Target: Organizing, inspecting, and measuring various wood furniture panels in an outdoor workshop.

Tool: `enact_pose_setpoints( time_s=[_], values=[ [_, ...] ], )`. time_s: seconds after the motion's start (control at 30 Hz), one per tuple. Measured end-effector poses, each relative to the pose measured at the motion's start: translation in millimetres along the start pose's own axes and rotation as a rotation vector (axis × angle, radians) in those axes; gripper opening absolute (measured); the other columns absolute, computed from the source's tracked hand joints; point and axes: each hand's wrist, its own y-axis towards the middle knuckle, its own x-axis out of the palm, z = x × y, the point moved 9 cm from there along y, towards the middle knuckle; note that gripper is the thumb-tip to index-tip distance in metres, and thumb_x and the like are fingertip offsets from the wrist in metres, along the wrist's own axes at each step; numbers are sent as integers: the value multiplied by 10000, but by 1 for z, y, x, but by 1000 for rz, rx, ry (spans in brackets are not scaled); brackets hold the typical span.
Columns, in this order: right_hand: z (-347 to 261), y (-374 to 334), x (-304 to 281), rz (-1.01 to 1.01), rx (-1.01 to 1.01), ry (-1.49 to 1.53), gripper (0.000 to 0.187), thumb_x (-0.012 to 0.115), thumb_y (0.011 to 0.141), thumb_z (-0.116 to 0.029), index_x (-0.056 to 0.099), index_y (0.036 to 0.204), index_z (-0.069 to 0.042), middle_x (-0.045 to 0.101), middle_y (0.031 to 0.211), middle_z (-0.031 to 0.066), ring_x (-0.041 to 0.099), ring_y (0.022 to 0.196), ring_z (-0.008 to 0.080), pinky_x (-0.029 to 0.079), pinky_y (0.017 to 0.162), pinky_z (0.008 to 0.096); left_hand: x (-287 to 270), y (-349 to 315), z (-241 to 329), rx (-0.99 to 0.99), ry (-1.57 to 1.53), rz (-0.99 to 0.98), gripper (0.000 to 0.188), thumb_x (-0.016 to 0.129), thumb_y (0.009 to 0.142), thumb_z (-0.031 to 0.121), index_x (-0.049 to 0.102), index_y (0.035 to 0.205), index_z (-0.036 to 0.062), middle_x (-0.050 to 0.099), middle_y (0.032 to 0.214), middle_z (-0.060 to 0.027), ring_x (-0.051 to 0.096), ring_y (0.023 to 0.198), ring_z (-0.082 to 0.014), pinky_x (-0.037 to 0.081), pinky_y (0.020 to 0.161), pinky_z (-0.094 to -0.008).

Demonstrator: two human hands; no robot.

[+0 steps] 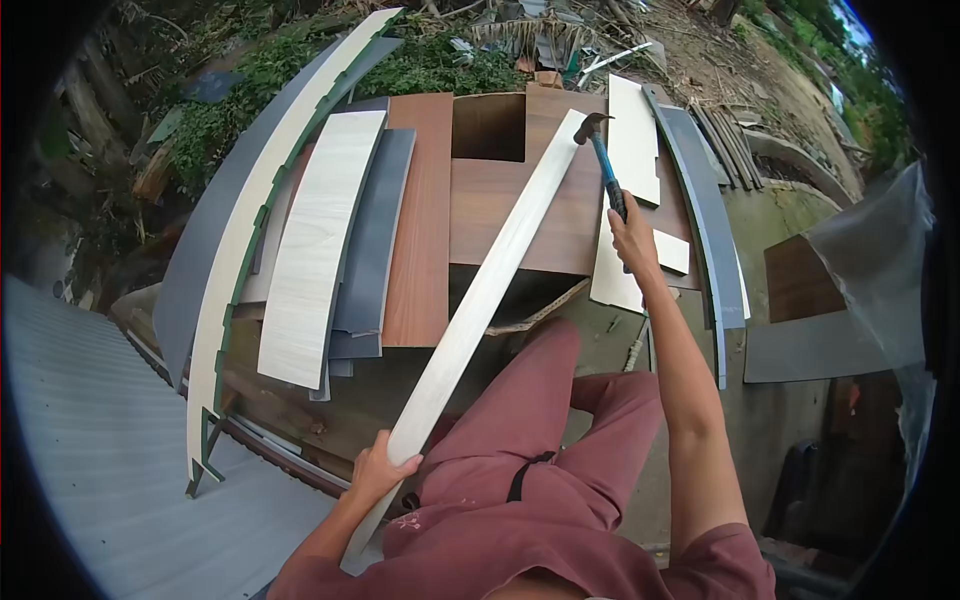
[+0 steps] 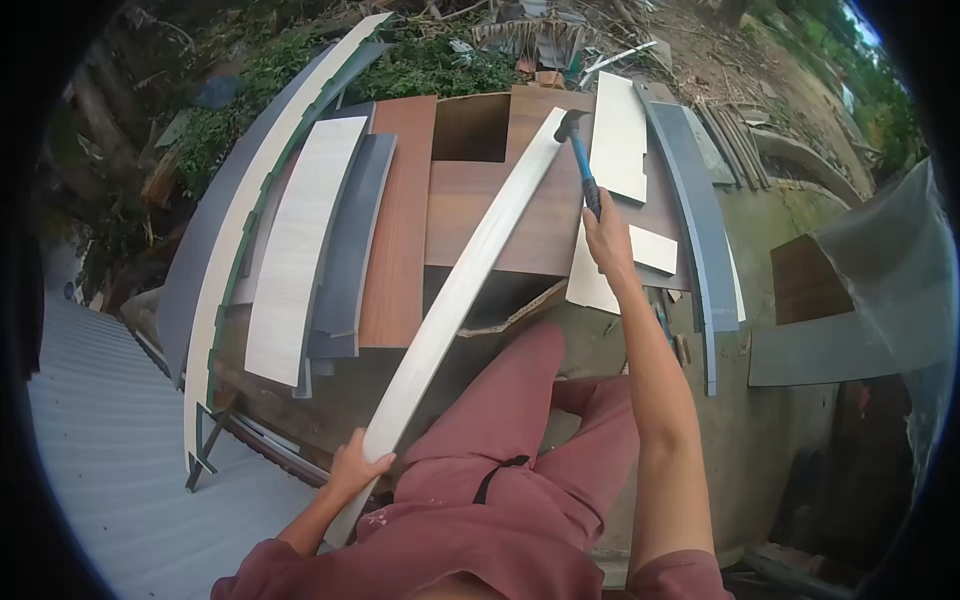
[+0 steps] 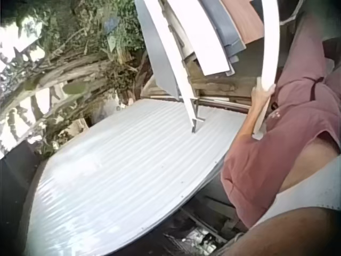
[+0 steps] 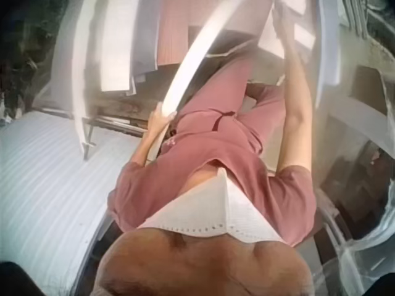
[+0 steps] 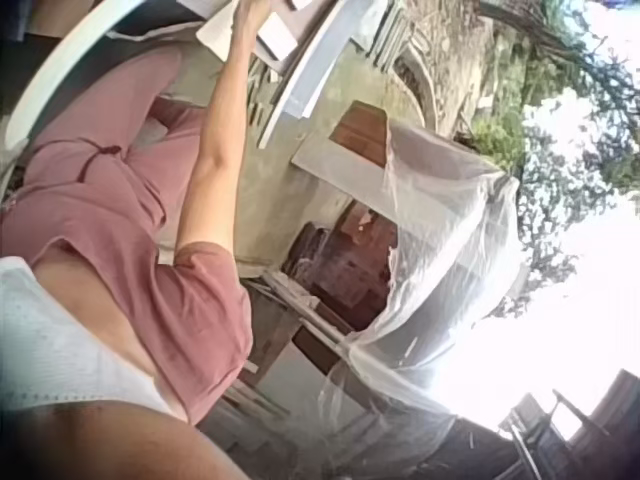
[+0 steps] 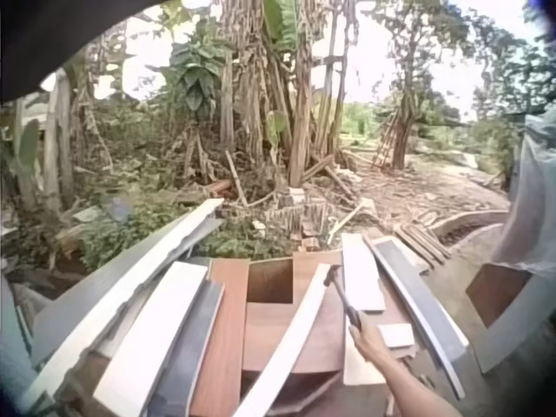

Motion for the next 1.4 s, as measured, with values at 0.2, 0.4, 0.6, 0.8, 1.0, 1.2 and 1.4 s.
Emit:
enact_pose_setpoints(
  time_s=[0.2,0.4,0.6,0.8,1.0,1.2,1.4],
  values=[
    [-59,37,-9,251,-101,11,444,476,917,-187,360,1338,-109,627,944,266,609,894,432,453,767,483,-1,-9,-5,-44,19,-46,629,699,719,510,477,1068,35,641,873,-279,623,841,-454,492,741,-494],
    [-38,59,8,324,-172,-21,449,484,916,-190,362,1338,-101,626,941,273,606,902,443,447,772,491,0,-3,-4,-50,39,-79,640,704,716,508,470,1061,22,639,873,-287,627,850,-450,495,747,-489],
    [-55,49,14,291,-100,-2,458,491,914,-201,370,1339,-78,623,972,272,598,930,444,444,795,483,-1,-3,-7,-75,5,-78,636,704,717,505,466,1059,24,637,883,-289,624,853,-455,495,753,-485],
    [-23,68,23,228,-126,-77,509,496,914,-203,341,1385,-90,601,1067,286,582,993,443,443,837,466,0,-1,-7,-91,33,-98,633,705,717,501,465,1059,25,637,879,-288,622,852,-456,495,749,-484],
    [-57,13,4,225,-155,43,466,470,945,-215,352,1385,-117,621,958,264,619,875,409,454,758,440,1,-2,-4,-70,13,-78,623,707,717,495,466,1047,25,636,859,-289,626,841,-450,495,740,-480],
    [-35,-40,11,204,-144,-4,490,488,942,-214,355,1390,-70,630,988,264,633,894,394,463,760,424,2,1,4,-34,31,-36,604,708,723,482,470,1041,27,636,838,-288,628,821,-451,499,723,-485],
    [-26,-55,23,141,-149,-19,491,503,932,-200,367,1386,-75,627,998,256,632,870,374,463,773,417,7,16,20,19,-8,-4,596,709,726,470,469,1036,21,633,806,-289,630,792,-453,505,698,-484]
  ],
)
